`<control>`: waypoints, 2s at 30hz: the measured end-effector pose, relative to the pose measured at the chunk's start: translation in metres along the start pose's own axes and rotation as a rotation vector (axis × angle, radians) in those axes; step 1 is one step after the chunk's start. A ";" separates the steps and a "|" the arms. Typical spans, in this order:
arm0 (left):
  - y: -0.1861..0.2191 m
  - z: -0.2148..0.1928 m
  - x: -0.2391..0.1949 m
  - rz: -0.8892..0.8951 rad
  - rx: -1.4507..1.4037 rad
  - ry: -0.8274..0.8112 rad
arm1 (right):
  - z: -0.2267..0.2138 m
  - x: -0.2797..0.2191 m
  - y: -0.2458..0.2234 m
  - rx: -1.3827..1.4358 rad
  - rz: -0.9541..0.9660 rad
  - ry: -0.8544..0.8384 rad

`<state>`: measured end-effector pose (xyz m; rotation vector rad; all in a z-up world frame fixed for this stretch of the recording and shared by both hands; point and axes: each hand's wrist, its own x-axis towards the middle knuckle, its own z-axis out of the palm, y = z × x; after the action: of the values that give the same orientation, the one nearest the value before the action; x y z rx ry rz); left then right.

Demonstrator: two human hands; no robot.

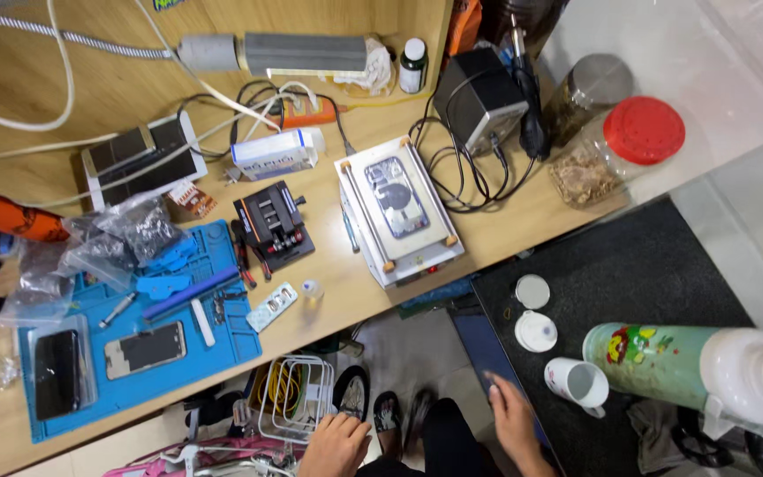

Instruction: The person uses tweezers to remove a small component from a disassembled mobile phone chassis. They then apply a liquid from a small bottle to the interior of the chassis and continue to manipulate internal parts with the tweezers.

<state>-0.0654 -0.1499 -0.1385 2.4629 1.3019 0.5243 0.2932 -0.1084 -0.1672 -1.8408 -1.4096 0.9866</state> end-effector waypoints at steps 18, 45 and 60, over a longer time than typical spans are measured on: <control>0.025 -0.165 0.236 -0.408 0.025 0.393 | -0.082 0.214 -0.230 0.168 -0.305 0.008; -0.053 -0.134 0.322 -0.149 0.041 0.326 | -0.036 0.259 -0.277 -0.005 -0.369 -0.352; -0.069 -0.144 0.317 -0.290 -0.085 0.481 | -0.018 0.265 -0.285 -0.048 -0.514 -0.127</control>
<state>-0.0155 0.1661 0.0146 2.0962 1.7338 1.1117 0.2032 0.2177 0.0256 -1.3522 -1.8706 0.8147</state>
